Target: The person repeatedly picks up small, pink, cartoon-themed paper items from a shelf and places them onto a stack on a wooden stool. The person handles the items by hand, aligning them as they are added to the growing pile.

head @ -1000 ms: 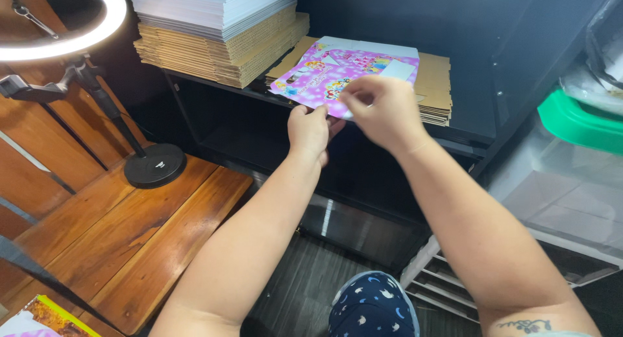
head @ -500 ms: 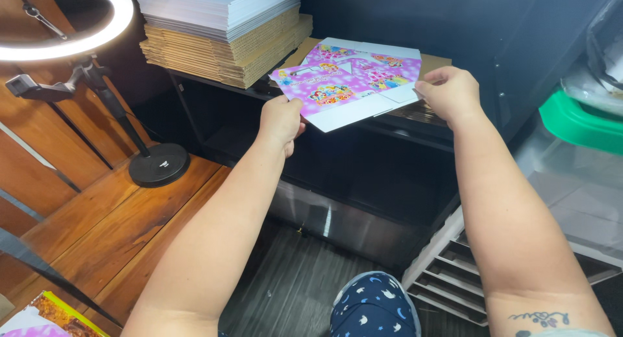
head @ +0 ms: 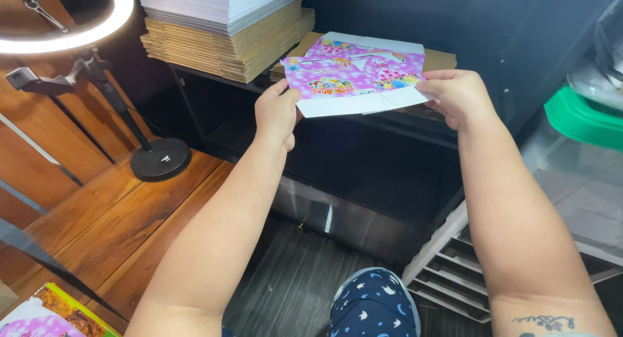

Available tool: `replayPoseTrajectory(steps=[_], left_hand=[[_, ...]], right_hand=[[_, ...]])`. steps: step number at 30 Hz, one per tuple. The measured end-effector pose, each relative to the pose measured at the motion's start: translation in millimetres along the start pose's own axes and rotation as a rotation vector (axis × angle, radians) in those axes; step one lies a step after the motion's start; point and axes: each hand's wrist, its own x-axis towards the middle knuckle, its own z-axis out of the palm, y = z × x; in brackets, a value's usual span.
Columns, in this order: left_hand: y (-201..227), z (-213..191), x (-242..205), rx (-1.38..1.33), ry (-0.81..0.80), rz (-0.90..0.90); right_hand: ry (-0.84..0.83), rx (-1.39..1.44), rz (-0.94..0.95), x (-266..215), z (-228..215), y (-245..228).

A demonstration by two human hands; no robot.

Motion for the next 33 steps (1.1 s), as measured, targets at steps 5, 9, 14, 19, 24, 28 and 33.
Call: replayPoseTrajectory(steps=[5, 9, 14, 19, 24, 28, 33], left_hand=[[-1, -3, 2, -0.071, 0.018, 0.026], [-11, -30, 18, -0.125, 0.051, 0.068], [7, -67, -12, -0.170, 0.115, 0.089], [15, -116, -14, -0.261, 0.208, 0.049], [17, -176, -38, -0.260, 0.310, 0.125], [0, -234, -56, -0.228, 0.393, 0.191], [-25, -332, -82, -0.150, 0.550, 0.247]], right_hand=[[-0.002, 0.081, 0.002, 2, 0, 3], [-0.050, 0.193, 0.028, -32, 5, -21], [-0.133, 0.291, 0.048, -56, 24, -34], [-0.240, 0.256, 0.147, -59, 54, -28], [-0.394, 0.411, 0.133, -79, 102, -10], [-0.495, 0.512, 0.121, -109, 153, 1], [-0.618, 0.525, 0.156, -155, 225, 22]])
